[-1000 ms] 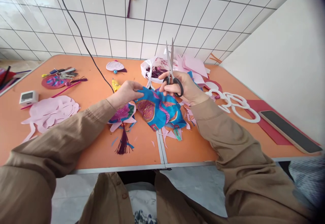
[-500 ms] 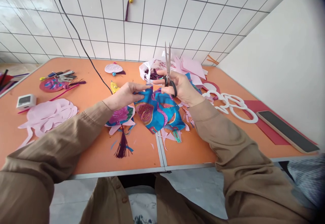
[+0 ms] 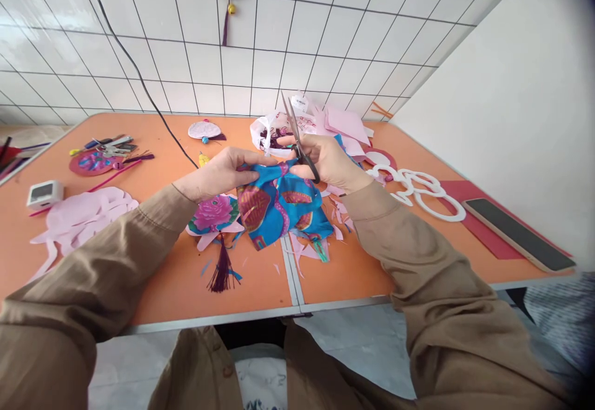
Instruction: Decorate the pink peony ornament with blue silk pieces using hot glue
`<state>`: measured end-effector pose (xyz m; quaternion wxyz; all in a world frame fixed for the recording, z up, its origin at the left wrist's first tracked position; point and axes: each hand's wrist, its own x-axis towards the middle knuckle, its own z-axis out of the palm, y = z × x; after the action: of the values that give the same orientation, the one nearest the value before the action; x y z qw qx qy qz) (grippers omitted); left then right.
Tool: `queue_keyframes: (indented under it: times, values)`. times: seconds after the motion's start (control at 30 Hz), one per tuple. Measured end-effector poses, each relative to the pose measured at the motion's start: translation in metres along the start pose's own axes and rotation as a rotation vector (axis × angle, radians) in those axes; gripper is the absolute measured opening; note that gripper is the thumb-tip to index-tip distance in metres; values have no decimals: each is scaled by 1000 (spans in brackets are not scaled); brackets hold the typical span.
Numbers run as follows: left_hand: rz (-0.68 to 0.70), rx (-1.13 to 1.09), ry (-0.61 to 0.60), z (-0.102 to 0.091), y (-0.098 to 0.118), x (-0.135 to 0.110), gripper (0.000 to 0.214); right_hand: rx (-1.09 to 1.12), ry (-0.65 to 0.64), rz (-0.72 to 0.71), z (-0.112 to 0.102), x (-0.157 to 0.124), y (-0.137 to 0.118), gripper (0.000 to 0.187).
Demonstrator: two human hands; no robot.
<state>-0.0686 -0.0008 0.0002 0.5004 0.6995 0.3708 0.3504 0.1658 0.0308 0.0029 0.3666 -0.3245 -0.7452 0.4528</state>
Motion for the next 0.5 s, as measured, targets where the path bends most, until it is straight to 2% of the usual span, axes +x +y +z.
queue_keyframes:
  times: [0.2,0.4,0.5]
  values:
    - [-32,-77,119,-6,-1,2,34,-9,82,25,-10,3,3,34]
    - [-82,-86,88,-4,2,1,32,96,88,55,-5,3,0,31]
    - [-121,-113,83,1,1,1,32,146,51,85,0,1,-4,28]
